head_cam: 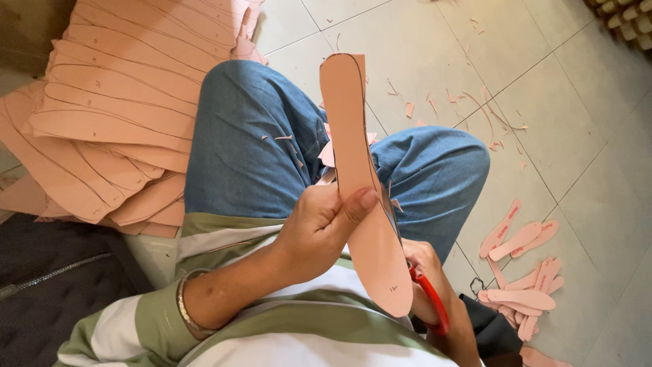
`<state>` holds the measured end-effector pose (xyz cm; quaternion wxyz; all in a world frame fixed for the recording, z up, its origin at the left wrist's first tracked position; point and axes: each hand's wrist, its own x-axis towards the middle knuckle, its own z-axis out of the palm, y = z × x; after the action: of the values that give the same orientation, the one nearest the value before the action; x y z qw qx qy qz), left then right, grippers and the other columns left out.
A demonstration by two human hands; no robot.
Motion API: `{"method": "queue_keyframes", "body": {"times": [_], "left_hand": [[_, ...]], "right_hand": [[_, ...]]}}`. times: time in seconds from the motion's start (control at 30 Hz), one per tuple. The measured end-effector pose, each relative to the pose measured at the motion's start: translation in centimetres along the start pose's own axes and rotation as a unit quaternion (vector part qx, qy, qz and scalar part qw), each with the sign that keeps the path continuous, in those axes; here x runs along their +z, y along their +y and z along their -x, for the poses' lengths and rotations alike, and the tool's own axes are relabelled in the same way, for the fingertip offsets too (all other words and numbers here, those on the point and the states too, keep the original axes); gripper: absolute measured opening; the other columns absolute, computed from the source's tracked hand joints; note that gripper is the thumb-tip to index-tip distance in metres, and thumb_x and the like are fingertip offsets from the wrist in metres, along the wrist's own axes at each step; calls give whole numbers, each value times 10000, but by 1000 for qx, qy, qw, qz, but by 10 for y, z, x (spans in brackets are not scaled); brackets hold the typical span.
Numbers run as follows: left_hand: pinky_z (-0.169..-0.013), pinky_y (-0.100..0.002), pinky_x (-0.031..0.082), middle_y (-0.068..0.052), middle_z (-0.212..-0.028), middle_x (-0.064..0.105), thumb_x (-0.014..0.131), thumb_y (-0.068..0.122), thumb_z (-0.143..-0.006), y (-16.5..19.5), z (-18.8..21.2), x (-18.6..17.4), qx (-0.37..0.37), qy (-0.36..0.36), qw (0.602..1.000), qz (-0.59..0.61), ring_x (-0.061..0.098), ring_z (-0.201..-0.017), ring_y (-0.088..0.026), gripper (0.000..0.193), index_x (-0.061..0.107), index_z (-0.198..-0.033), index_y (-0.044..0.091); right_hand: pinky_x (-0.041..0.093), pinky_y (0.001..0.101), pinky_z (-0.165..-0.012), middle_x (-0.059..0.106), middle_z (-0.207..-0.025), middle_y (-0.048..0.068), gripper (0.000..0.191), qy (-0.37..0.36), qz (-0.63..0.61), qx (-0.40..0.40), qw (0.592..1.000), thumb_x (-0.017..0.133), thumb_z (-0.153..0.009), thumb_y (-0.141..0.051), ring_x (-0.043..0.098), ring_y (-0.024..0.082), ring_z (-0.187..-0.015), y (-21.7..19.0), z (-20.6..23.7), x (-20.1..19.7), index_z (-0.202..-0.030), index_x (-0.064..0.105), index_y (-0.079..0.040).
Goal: The person sits on the floor and uses red-handled scissors to trim a pink shoe insole, cutting along a drawn outline and rotating the insole to trim the edges. They set the finished insole aside and pick up another marked insole blank to continue trimming.
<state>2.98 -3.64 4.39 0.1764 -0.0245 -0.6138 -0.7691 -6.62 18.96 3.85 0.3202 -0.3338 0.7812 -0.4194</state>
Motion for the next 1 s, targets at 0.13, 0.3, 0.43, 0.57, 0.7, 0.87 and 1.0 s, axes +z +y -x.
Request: {"method": "queue_keyframes", "body": {"times": [0.13,0.3,0.43,0.57,0.7,0.87,1.0], "left_hand": [[-626,-257,455,-4,-813,558,475,380,-1104,-2,1,6,-17,34,997,70,504,-713,-84,427,635,-973,6],[-619,-257,468,-20,-789,578,468,399,-1111,-1,3,6,-33,20,999,11,514,-709,-80,451,653,-990,6],[-689,-254,514,-1,-863,632,448,410,-1117,4,5,8,8,-11,999,47,566,-777,-63,444,632,-1071,8],[-613,-259,482,0,-756,602,461,375,-1103,7,5,8,-20,-2,1000,9,534,-689,-67,428,658,-993,12],[-612,-263,485,-17,-759,631,500,325,-1101,7,2,-1,12,33,999,-18,549,-699,-61,390,666,-973,-4],[-620,-269,496,-33,-785,664,520,304,-1095,5,-1,-1,15,69,997,13,566,-706,-61,371,656,-972,-19],[-634,-270,499,-39,-803,642,508,319,-1097,4,0,0,12,47,999,4,570,-715,-88,394,674,-974,-17]], "right_hand": [[465,268,-556,603,-690,19,148,11,51,-73,996,702,-788,-113,546,89,-630,24,0,3,-752,595,-17],[430,276,-497,605,-671,26,113,41,-47,70,996,680,-817,-29,522,77,-610,30,-1,5,-756,595,14],[476,256,-522,609,-694,8,83,16,13,-8,1000,682,-799,-37,544,62,-609,22,-3,3,-818,607,-7],[449,268,-520,587,-666,9,128,36,0,8,999,680,-816,-68,515,68,-613,18,-2,6,-763,577,-11],[438,274,-551,582,-691,20,160,29,15,-50,998,693,-800,-79,492,77,-650,13,-3,5,-752,558,-7],[477,281,-583,623,-749,47,131,-16,35,-45,998,716,-765,-71,548,106,-662,1,-4,2,-808,617,3],[515,287,-577,638,-762,51,135,-33,58,-27,997,725,-767,-72,590,123,-656,8,-1,0,-812,620,0]]}}
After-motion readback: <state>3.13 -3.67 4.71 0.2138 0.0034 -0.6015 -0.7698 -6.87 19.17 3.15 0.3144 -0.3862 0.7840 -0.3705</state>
